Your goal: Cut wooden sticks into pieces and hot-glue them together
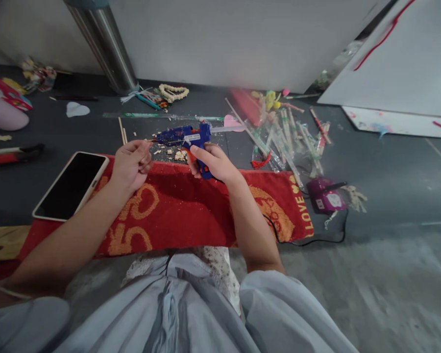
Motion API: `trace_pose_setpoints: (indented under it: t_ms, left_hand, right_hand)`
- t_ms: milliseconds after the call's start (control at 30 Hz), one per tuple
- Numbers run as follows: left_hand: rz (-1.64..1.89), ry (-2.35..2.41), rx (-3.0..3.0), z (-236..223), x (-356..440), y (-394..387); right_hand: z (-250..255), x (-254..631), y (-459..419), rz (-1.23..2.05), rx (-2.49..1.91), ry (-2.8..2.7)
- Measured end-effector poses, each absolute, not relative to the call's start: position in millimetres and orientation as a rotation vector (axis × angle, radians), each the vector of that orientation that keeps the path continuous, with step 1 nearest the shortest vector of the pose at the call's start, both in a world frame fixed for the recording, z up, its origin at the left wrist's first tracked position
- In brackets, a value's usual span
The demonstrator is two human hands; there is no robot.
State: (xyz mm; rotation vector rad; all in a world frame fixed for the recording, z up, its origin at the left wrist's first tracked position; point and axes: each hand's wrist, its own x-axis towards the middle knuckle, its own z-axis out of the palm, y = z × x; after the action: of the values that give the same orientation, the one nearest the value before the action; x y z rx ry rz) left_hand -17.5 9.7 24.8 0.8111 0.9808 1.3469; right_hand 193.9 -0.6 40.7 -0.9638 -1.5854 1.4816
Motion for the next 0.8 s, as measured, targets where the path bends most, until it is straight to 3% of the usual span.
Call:
trace_pose_setpoints:
  t_ms: [800]
  left_hand:
    - [1.351,0.98,0.822,20.9,-17.9,12.9]
  right_hand:
    - [36.5,194.6,0.6,1.497,-0.905,-1.548]
